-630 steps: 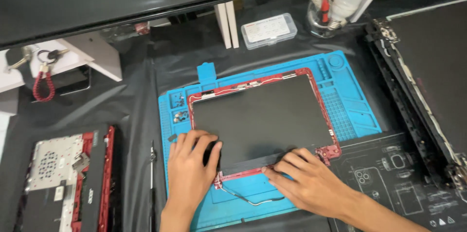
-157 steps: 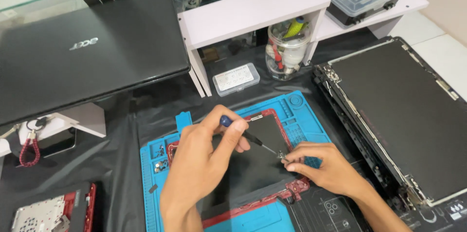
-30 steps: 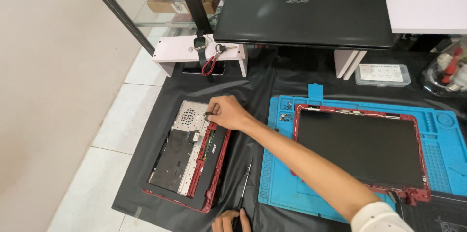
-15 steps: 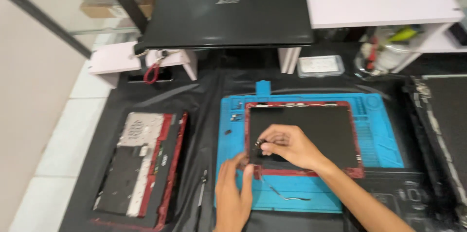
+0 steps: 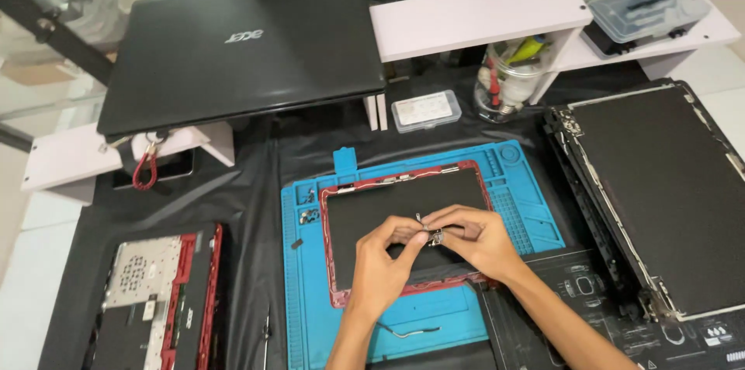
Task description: The person works on a disassembled red laptop at a repair bench, first prying the screen bezel off the display cover by hand, then lifting the old screen panel out of the frame. They then use a screwdriver to remove screws from the screen frame and handle small mounting brackets and cable connectors while fitting the new panel into the bezel.
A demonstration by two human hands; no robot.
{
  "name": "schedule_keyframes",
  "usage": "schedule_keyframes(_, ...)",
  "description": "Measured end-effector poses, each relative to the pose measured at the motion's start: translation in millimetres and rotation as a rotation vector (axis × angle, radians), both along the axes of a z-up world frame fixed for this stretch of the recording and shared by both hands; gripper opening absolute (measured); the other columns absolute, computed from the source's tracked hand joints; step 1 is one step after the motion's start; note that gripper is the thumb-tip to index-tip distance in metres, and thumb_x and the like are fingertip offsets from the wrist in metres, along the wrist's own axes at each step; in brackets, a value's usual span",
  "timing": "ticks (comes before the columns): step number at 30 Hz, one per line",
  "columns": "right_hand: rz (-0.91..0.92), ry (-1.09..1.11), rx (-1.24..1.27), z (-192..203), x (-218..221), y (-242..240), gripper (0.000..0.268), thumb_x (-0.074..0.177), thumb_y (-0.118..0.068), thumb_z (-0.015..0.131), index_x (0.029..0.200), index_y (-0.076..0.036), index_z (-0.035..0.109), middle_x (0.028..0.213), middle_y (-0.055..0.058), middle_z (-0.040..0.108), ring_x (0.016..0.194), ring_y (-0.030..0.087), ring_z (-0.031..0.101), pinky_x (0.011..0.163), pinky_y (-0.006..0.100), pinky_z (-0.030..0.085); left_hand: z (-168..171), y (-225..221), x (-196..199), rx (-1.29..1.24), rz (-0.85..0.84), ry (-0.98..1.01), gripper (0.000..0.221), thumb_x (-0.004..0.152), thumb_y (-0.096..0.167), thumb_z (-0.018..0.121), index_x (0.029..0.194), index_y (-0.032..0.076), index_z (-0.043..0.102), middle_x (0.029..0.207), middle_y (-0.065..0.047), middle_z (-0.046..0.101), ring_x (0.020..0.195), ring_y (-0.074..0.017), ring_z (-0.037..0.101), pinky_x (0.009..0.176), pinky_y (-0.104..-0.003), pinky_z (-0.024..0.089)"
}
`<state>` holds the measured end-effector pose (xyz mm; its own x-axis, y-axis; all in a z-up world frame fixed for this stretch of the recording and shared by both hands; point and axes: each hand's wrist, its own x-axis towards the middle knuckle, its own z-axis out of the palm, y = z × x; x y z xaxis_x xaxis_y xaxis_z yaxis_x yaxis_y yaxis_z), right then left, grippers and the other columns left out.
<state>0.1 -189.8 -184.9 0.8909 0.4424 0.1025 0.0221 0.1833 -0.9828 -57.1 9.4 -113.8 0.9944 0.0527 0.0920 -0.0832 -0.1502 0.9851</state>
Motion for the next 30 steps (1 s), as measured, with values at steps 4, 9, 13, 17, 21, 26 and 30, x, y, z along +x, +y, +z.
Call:
schedule_keyframes(4, 0.019, -0.029, 0.027, 11, -3, -7, 0.032, 0.086, 0.01, 0.063, 0.117, 0.007, 0.072, 0.125, 0.018, 0.072, 0.118, 0.022, 0.07, 0.101, 0.032, 0.057, -26, -5, 1, -0.064, 0.021, 0.017, 0.012, 0.088, 0.006, 0.076, 0.097, -0.001, 0.072, 0.089, -0.008, 0.078, 0.086, -0.0136, 0.076, 0.081, -0.028, 0.06)
schedule_keyframes(9, -0.048, 0.192, -0.119, -9, -9, -7, 0.02, 0.091, -0.002, 0.071, 0.108, 0.008, 0.075, 0.093, 0.015, 0.079, 0.084, 0.02, 0.076, 0.076, 0.032, 0.064, -34, -8, -5, -0.053, 0.096, 0.015, 0.012, 0.089, 0.005, 0.076, 0.098, -0.002, 0.071, 0.091, -0.011, 0.077, 0.087, -0.0146, 0.075, 0.082, -0.029, 0.06)
schedule_keyframes(13, -0.089, 0.171, -0.09, -11, -14, -4, 0.017, 0.091, -0.002, 0.072, 0.103, 0.01, 0.075, 0.09, 0.012, 0.078, 0.081, 0.017, 0.077, 0.074, 0.03, 0.063, -22, -13, -7, 0.098, 0.118, -0.012, 0.015, 0.086, 0.006, 0.077, 0.099, 0.0, 0.072, 0.09, -0.01, 0.077, 0.086, -0.016, 0.078, 0.079, -0.03, 0.06)
schedule_keyframes(17, -0.136, 0.073, -0.101, -7, -18, -2, 0.014, 0.091, -0.002, 0.073, 0.099, 0.009, 0.077, 0.089, 0.011, 0.077, 0.079, 0.014, 0.074, 0.068, 0.027, 0.06, -28, -17, -8, 0.237, 0.18, -0.09, 0.021, 0.083, 0.01, 0.082, 0.098, 0.001, 0.071, 0.085, -0.011, 0.072, 0.075, -0.0209, 0.072, 0.07, -0.033, 0.058)
schedule_keyframes(21, -0.169, -0.051, -0.247, 11, -22, 0, 0.012, 0.088, -0.002, 0.074, 0.095, 0.006, 0.078, 0.088, 0.01, 0.077, 0.077, 0.012, 0.075, 0.065, 0.025, 0.059, -27, -16, -8, 0.259, 0.157, -0.097, 0.021, 0.082, 0.009, 0.081, 0.098, 0.001, 0.07, 0.084, -0.011, 0.068, 0.074, -0.0218, 0.069, 0.068, -0.034, 0.056)
schedule_keyframes(26, -0.193, -0.117, -0.335, 17, -24, 0, 0.012, 0.086, -0.004, 0.077, 0.095, 0.003, 0.081, 0.085, 0.008, 0.08, 0.074, 0.01, 0.074, 0.063, 0.025, 0.058, -29, -18, -10, 0.237, 0.123, -0.019, 0.02, 0.084, 0.007, 0.08, 0.093, 0.0, 0.063, 0.082, -0.011, 0.064, 0.07, -0.0234, 0.064, 0.065, -0.036, 0.054)
schedule_keyframes(30, -0.214, -0.094, -0.329, 20, -25, -1, 0.012, 0.086, -0.005, 0.076, 0.093, 0.003, 0.081, 0.083, 0.007, 0.08, 0.073, 0.011, 0.076, 0.062, 0.024, 0.059, -30, -21, -13, 0.279, 0.085, -0.129, 0.02, 0.088, 0.006, 0.075, 0.097, 0.0, 0.059, 0.085, -0.012, 0.06, 0.073, -0.0259, 0.062, 0.067, -0.037, 0.053)
